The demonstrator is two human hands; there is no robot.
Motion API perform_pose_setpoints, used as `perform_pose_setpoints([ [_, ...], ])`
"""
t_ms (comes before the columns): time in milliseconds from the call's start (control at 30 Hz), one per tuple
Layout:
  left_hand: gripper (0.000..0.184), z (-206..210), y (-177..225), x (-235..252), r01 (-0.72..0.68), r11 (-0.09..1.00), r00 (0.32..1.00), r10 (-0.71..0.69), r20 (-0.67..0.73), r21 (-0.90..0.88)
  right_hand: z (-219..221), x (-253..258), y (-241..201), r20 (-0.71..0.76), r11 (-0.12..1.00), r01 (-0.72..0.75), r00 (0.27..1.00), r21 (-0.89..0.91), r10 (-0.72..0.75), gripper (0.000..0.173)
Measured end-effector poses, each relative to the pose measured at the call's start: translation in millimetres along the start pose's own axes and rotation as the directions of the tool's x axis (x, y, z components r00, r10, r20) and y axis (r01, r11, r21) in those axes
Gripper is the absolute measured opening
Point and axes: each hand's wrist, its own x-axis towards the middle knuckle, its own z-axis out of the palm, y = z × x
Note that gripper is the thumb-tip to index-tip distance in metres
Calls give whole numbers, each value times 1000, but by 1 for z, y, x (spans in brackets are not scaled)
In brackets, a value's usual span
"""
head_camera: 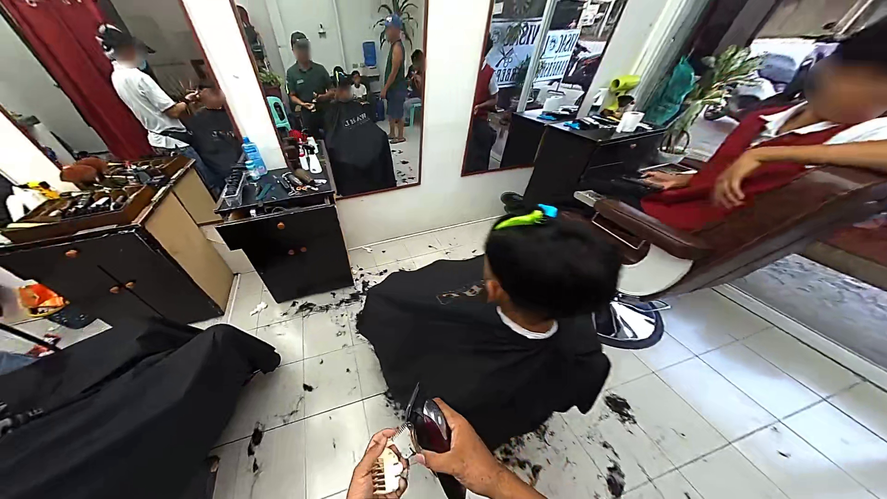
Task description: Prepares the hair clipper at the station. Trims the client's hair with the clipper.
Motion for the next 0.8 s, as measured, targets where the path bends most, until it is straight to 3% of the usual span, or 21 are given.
perform_pose_setpoints([
  [67, 36, -3, 42, 3, -16, 970, 999, 5, 46, 241, 24, 19, -9, -4, 996, -6, 1000, -93, 5, 68],
  [167, 16, 0, 91, 28, -105, 790, 993, 51, 107, 604, 47, 45, -18, -20, 987, 3, 1000, -163, -6, 65],
  [233, 9, 7, 114, 56, -163, 680, 985, 70, 158, 714, 52, 62, -19, -85, 987, 31, 995, -157, -45, 65],
  [333, 6, 25, 135, 99, -281, 523, 960, 147, 239, 805, 40, 86, -18, -169, 978, 10, 985, -211, -47, 66],
  [433, 13, 53, 147, 134, -381, 360, 924, 189, 333, 851, 13, 110, -23, -186, 879, -237, 967, -414, 173, 64],
  [533, 17, 73, 154, 161, -451, 266, 892, 126, 433, 852, 6, 133, -18, -263, 853, -359, 926, -379, 272, 72],
  [667, 19, 93, 167, 199, -528, 262, 840, 25, 542, 808, 6, 160, -23, -409, 909, -333, 888, -250, 212, 91],
  [800, 18, 116, 182, 244, -552, 338, 792, -75, 606, 763, 1, 187, -34, -496, 887, -398, 834, -234, 244, 93],
])
